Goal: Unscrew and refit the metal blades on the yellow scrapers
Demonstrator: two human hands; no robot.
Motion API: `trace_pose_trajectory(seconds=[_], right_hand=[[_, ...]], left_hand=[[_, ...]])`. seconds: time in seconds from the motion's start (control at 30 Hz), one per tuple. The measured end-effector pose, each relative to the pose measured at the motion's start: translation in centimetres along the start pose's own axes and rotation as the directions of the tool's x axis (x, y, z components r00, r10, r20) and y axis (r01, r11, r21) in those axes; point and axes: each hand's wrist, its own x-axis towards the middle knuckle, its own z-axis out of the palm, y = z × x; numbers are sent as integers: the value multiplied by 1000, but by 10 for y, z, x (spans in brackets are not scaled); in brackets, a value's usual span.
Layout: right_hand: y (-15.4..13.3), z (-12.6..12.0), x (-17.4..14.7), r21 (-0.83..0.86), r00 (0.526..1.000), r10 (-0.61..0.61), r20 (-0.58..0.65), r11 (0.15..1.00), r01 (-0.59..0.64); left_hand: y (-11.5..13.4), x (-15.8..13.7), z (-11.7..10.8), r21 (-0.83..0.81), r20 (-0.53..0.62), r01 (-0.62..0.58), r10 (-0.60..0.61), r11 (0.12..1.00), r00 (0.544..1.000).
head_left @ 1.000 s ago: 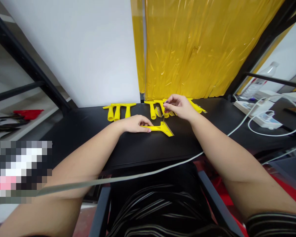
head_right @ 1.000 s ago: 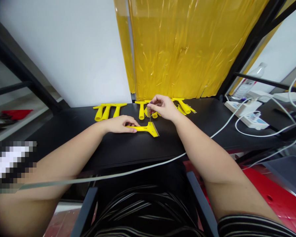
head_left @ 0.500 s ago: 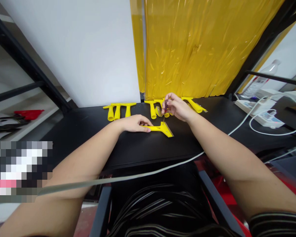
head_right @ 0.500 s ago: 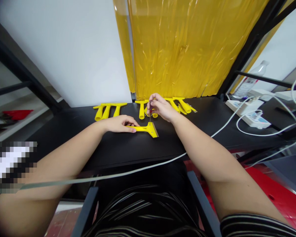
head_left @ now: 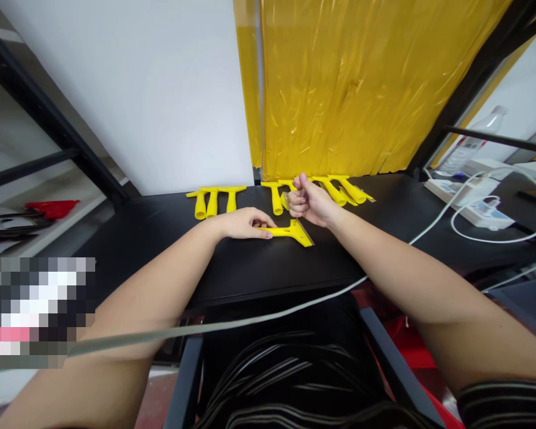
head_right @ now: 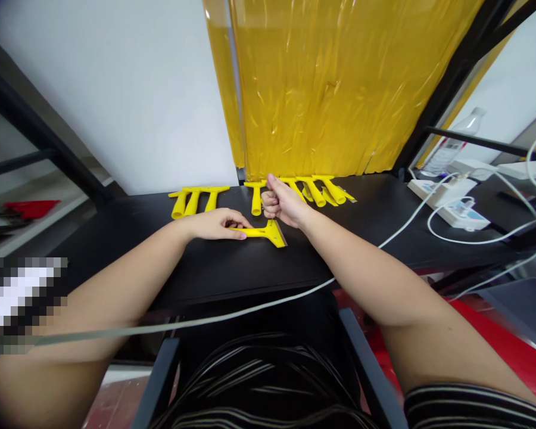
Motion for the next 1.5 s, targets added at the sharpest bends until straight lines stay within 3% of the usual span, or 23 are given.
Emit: trace_pose_trajectory(seconds=[0.23,0.43,0.53,0.87,1.03,1.17,1.37,1.5], right_hand=[[13,1,8,62,975,-129,-183,988,142],[13,-5,9,-282,929,-323,-179,922,266],[8,-7,8,-358,945,-299,-132,903,236],[5,7,3,32,979,-145,-142,988,151],[2,7,3,83,978,-144,-154,984,157],[-2,5,1,80,994,-61,-88,994,68],[0,9,0,75,983,-143,-118,986,152],[0,9,1,79,980,-131,-148,986,144]], left_hand=[[-1,0,0,7,1,10,-10,1000,1000],[-1,0,0,10,4,9,-9,1000,1000],[-2,0,-1,24,15,1,-1,1000,1000],[0,0,-2,26,21,-7,6,1000,1000],[-1,0,-2,12,24,0,-1,1000,1000],[0,0,-2,6,26,-3,3,1000,1000],[3,-2,-3,-4,23,2,-2,1000,1000],[3,-3,-3,0,29,13,-13,1000,1000]])
